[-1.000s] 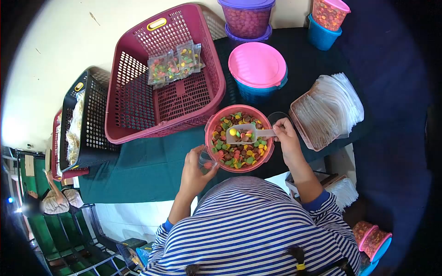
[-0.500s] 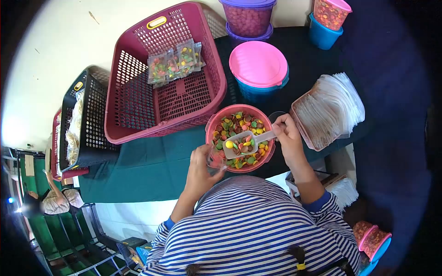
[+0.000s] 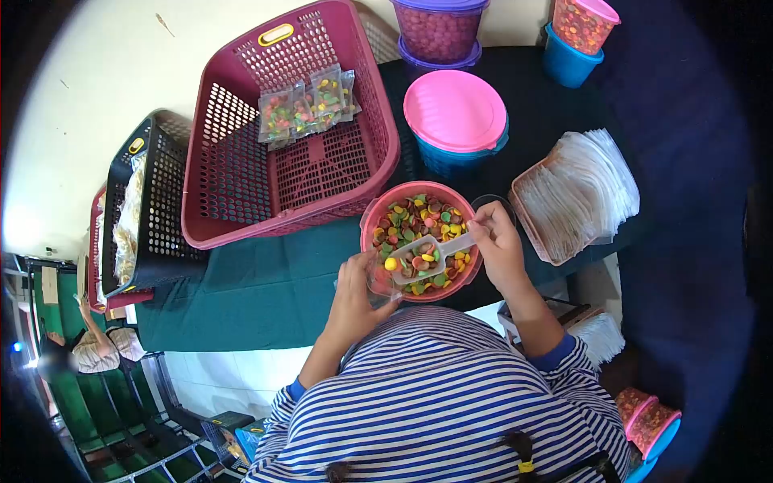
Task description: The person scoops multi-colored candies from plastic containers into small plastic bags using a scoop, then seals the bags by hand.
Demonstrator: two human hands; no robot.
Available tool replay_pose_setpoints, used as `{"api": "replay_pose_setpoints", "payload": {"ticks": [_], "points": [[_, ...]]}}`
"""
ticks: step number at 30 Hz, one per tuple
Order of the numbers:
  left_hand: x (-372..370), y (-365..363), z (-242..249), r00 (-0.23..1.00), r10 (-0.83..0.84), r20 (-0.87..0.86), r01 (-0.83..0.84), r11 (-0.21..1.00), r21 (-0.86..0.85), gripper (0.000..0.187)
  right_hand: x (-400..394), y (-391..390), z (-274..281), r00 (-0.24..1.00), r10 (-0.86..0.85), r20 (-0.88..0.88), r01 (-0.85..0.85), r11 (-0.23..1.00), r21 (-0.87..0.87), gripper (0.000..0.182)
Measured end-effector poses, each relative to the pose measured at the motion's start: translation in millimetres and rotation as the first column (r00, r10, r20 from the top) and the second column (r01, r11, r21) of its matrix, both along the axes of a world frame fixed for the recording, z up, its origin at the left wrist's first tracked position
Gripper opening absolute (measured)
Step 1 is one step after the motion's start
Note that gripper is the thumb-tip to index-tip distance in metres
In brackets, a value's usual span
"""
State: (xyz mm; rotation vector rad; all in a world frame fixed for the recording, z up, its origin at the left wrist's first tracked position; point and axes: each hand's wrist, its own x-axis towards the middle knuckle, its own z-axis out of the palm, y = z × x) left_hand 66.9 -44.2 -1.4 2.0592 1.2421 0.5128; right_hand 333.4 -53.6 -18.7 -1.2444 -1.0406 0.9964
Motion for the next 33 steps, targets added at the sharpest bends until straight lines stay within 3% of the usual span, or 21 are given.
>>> {"api": "replay_pose_setpoints", "payload": {"ticks": [3, 6, 10, 12, 24, 27, 30, 33], "points": [[0, 0, -2, 0.999, -0.017, 0.041, 0.016, 1.000, 0.003, 0.082, 0, 0, 2, 0.995, 0.013, -0.096, -0.021, 0.996, -0.083, 0.008], [1, 1, -2, 1.000, -0.024, 0.011, 0.024, 1.000, 0.010, 0.083, -1, 0, 2, 0.999, -0.003, 0.051, 0.005, 0.999, -0.053, 0.009], [1, 0, -2, 1.000, -0.021, 0.013, 0.021, 1.000, 0.006, 0.084, -1, 0, 3, 0.998, -0.014, -0.063, 0.012, 0.999, -0.033, 0.009], [0, 1, -1, 1.000, -0.023, 0.012, 0.023, 1.000, 0.015, 0.084, -1, -1, 7, 0.994, -0.033, 0.105, 0.032, 0.999, 0.017, 0.009], [0, -1, 0, 0.999, -0.004, 0.032, 0.005, 1.000, -0.012, 0.085, 3, -2, 3, 0.999, -0.010, -0.031, 0.010, 1.000, -0.009, 0.009], [0, -1, 0, 1.000, -0.004, 0.014, 0.004, 0.999, -0.039, 0.084, -1, -3, 11, 0.998, -0.052, 0.046, 0.053, 0.998, -0.024, 0.009], [1, -2, 0, 0.999, -0.022, 0.038, 0.020, 0.999, 0.037, 0.084, 0, -3, 10, 0.999, -0.019, -0.029, 0.018, 1.000, -0.024, 0.008], [2, -2, 2, 0.999, -0.013, 0.050, 0.013, 1.000, 0.010, 0.083, -2, -4, 10, 0.999, -0.033, 0.036, 0.034, 0.999, -0.031, 0.008]]}}
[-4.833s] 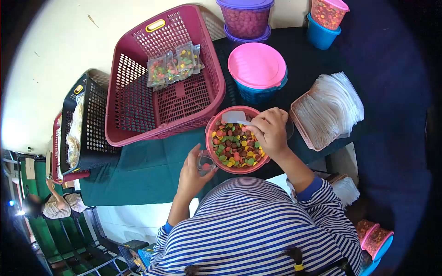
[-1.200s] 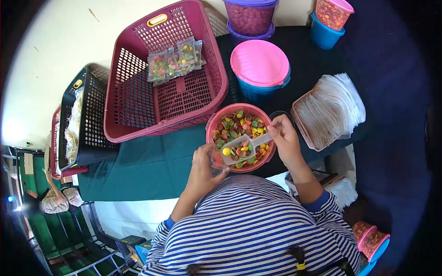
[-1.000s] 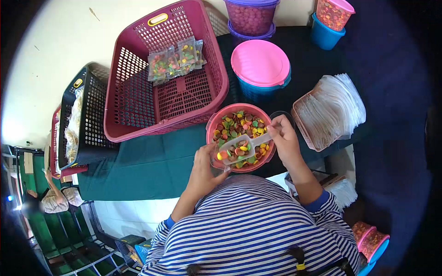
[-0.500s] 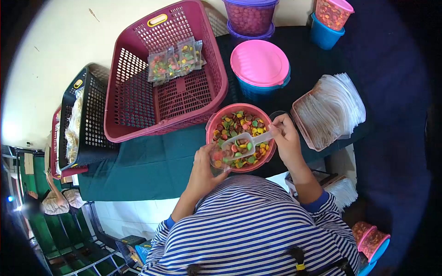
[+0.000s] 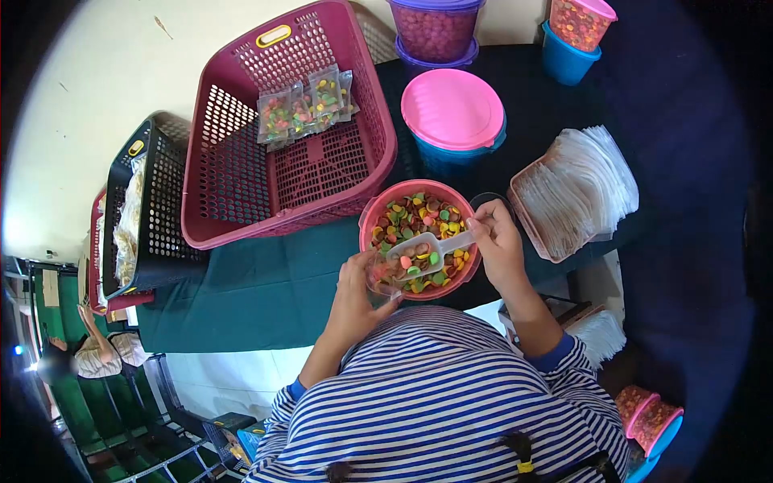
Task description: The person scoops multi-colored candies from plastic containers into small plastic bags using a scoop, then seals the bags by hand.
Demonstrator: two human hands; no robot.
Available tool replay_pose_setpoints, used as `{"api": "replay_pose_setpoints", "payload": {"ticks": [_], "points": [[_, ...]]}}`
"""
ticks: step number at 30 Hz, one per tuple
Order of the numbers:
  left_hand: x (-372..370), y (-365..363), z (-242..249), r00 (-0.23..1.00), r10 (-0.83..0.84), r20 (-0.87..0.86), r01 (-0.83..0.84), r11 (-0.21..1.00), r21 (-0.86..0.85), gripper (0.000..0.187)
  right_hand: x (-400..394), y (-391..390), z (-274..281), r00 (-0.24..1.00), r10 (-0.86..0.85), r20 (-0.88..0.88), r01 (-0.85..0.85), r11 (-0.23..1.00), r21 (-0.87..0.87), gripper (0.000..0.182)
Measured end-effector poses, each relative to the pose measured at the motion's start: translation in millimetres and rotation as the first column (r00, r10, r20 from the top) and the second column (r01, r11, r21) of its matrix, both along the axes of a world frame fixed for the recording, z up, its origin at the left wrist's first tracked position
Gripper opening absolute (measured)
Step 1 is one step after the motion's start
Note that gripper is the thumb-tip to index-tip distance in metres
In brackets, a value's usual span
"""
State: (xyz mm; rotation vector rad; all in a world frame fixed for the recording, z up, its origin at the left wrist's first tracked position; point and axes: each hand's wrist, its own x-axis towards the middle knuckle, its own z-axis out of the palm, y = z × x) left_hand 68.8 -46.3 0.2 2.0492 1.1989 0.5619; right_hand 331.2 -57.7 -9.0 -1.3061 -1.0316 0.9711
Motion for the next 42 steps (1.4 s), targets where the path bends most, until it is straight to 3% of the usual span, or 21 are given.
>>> {"api": "replay_pose_setpoints", "payload": {"ticks": [12, 15, 22, 24, 31, 37, 39, 42], "points": [[-1, 1, -4, 1.000, -0.003, -0.014, 0.004, 0.998, 0.057, 0.084, 2, -3, 4, 0.998, -0.014, 0.053, 0.012, 1.000, 0.027, 0.008], [-1, 0, -1, 1.000, -0.002, -0.002, 0.002, 1.000, -0.025, 0.083, -1, -4, 8, 0.996, -0.029, 0.088, 0.026, 0.999, 0.029, 0.008], [-1, 0, -1, 0.999, -0.016, -0.029, 0.017, 1.000, 0.006, 0.083, 0, -3, 7, 0.999, -0.007, 0.047, 0.006, 1.000, 0.029, 0.008], [-1, 0, 0, 0.999, -0.012, -0.042, 0.012, 1.000, 0.002, 0.084, -1, -4, 9, 0.990, -0.015, 0.137, 0.007, 0.998, 0.058, 0.009], [2, -2, -1, 1.000, -0.005, -0.017, 0.005, 1.000, -0.013, 0.086, -6, -5, 11, 0.998, 0.002, 0.070, -0.006, 0.999, 0.054, 0.009], [2, -2, -2, 0.999, -0.023, -0.025, 0.023, 1.000, -0.010, 0.086, -9, -8, 15, 0.975, -0.014, 0.220, 0.004, 0.999, 0.044, 0.009], [2, -2, -2, 0.999, -0.024, -0.023, 0.023, 1.000, -0.014, 0.086, -12, -8, 23, 0.948, -0.053, 0.314, 0.014, 0.992, 0.126, 0.010], [2, -3, 1, 1.000, -0.022, -0.014, 0.021, 1.000, -0.020, 0.085, -15, -9, 31, 0.973, -0.034, 0.230, 0.015, 0.996, 0.086, 0.011]]}}
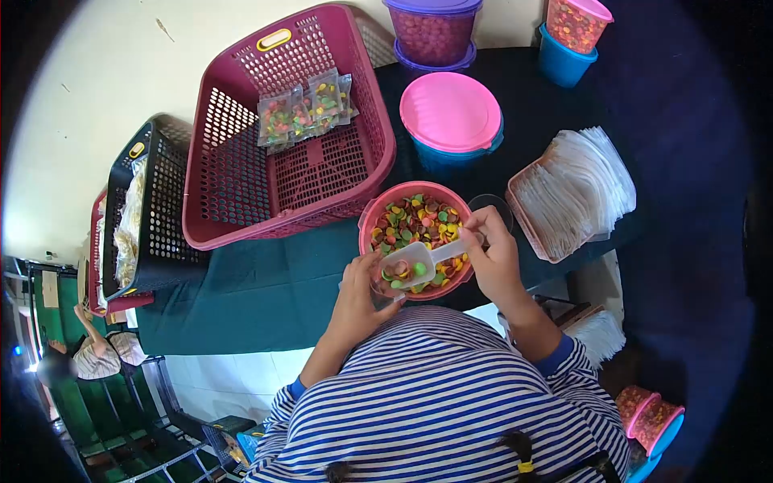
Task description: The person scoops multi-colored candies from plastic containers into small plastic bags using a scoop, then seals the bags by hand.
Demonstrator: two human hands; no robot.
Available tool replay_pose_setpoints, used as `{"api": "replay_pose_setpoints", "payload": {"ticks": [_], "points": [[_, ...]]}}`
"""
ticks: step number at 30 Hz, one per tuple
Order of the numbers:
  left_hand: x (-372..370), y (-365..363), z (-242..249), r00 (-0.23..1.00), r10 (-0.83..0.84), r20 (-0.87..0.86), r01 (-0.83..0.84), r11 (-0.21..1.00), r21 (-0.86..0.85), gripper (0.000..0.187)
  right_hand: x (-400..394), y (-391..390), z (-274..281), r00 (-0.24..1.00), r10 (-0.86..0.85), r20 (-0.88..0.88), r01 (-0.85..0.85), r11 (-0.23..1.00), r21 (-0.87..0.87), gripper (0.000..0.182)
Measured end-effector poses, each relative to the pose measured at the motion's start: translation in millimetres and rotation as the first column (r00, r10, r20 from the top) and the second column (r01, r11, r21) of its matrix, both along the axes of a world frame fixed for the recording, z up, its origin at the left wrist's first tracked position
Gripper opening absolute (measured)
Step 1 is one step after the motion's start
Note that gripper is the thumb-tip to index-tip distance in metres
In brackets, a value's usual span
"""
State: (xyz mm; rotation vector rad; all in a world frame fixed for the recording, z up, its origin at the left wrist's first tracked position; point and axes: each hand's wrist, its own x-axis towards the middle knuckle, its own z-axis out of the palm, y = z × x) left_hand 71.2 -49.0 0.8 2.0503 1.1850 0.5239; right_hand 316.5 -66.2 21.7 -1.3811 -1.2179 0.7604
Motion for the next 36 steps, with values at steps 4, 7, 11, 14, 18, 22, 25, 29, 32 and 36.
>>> {"api": "replay_pose_setpoints", "payload": {"ticks": [4, 7, 11, 14, 18, 22, 25, 29, 32, 36], "points": [[0, 0, 1, 1.000, 0.007, -0.003, -0.007, 1.000, 0.005, 0.084, -3, 0, 1, 0.999, 0.022, 0.036, -0.023, 0.999, 0.038, 0.010], [1, 0, 1, 1.000, 0.007, -0.013, -0.007, 1.000, -0.004, 0.084, -2, 1, 1, 0.921, -0.064, 0.384, -0.008, 0.983, 0.183, 0.009], [0, -1, 1, 1.000, 0.010, 0.008, -0.010, 1.000, -0.001, 0.084, 4, 8, 4, 0.999, -0.001, -0.038, 0.002, 1.000, 0.025, 0.007], [0, -1, -2, 1.000, 0.016, 0.013, -0.015, 1.000, -0.006, 0.084, 10, 8, 1, 0.999, 0.012, -0.036, -0.012, 1.000, 0.003, 0.007], [0, -1, 0, 0.999, 0.015, 0.035, -0.015, 1.000, 0.002, 0.085, 2, 5, 13, 0.995, 0.048, -0.093, -0.050, 0.999, -0.011, 0.008], [1, -2, -1, 0.999, 0.018, 0.040, -0.017, 0.999, -0.028, 0.085, -2, 3, 15, 0.975, -0.018, 0.220, -0.001, 0.996, 0.085, 0.009], [3, -3, 1, 0.995, 0.042, 0.093, -0.032, 0.994, -0.109, 0.084, -4, 2, 29, 0.912, -0.024, 0.409, -0.072, 0.974, 0.217, 0.012], [2, -1, 3, 0.978, 0.036, 0.207, -0.008, 0.991, -0.132, 0.077, -4, 2, 48, 0.799, -0.007, 0.602, -0.297, 0.865, 0.404, 0.022], [1, 13, -1, 0.845, 0.041, 0.534, 0.108, 0.963, -0.246, 0.071, 0, 5, 75, 0.751, -0.022, 0.660, -0.416, 0.760, 0.499, 0.028], [0, 52, 54, 0.822, -0.159, 0.547, 0.403, 0.841, -0.362, 0.068, 13, 31, 129, 0.734, 0.009, 0.679, -0.474, 0.722, 0.503, 0.021]]}}
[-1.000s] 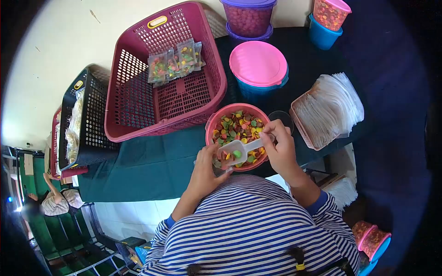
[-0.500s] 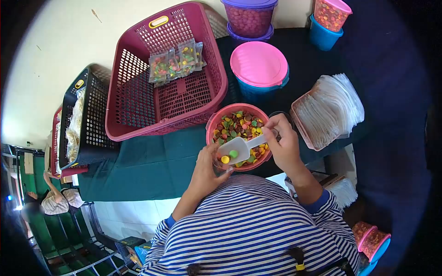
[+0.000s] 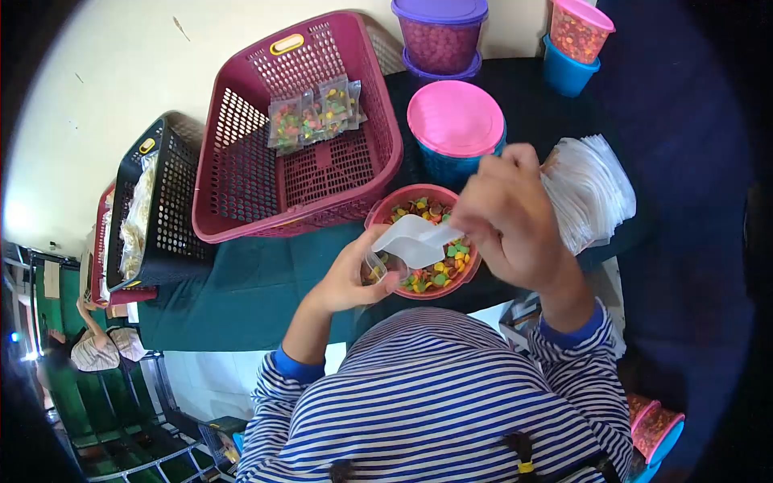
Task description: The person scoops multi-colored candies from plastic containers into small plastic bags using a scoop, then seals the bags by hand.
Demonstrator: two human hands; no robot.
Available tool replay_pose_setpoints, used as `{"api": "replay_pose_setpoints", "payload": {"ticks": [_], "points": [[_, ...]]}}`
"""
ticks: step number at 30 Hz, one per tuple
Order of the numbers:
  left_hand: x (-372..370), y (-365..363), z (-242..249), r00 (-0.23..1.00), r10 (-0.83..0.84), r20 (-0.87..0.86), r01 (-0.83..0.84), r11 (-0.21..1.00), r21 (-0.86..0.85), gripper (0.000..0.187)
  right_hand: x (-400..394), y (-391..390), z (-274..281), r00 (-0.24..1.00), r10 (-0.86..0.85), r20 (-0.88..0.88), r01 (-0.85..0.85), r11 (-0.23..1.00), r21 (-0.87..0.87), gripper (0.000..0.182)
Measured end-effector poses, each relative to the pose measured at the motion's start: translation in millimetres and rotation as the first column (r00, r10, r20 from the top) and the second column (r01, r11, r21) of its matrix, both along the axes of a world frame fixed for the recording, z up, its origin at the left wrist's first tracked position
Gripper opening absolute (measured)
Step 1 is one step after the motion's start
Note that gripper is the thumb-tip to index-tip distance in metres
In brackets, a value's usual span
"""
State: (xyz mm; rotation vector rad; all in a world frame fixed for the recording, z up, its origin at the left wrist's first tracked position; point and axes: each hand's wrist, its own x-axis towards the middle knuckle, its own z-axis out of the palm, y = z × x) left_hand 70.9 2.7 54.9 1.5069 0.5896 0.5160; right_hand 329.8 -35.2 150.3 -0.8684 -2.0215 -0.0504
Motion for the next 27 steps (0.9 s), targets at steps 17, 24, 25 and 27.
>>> {"api": "replay_pose_setpoints", "payload": {"ticks": [17, 24, 25, 27], "points": [[35, 6, 24, 0.847, -0.201, 0.493, 0.427, 0.809, -0.404, 0.072, -26, 26, 20, 0.955, 0.287, -0.067, -0.295, 0.937, -0.185, 0.012], [35, 4, 23, 0.847, -0.124, 0.518, 0.402, 0.786, -0.469, 0.080, -10, 29, 35, 0.959, 0.195, -0.204, -0.237, 0.948, -0.211, 0.013], [34, 2, 23, 0.833, -0.104, 0.544, 0.431, 0.739, -0.519, 0.085, -4, 29, 46, 0.968, 0.187, -0.168, -0.214, 0.964, -0.156, 0.014], [29, 5, 16, 0.841, -0.116, 0.528, 0.426, 0.744, -0.515, 0.086, -4, 29, 53, 0.933, 0.247, -0.263, -0.320, 0.902, -0.288, 0.014]]}}
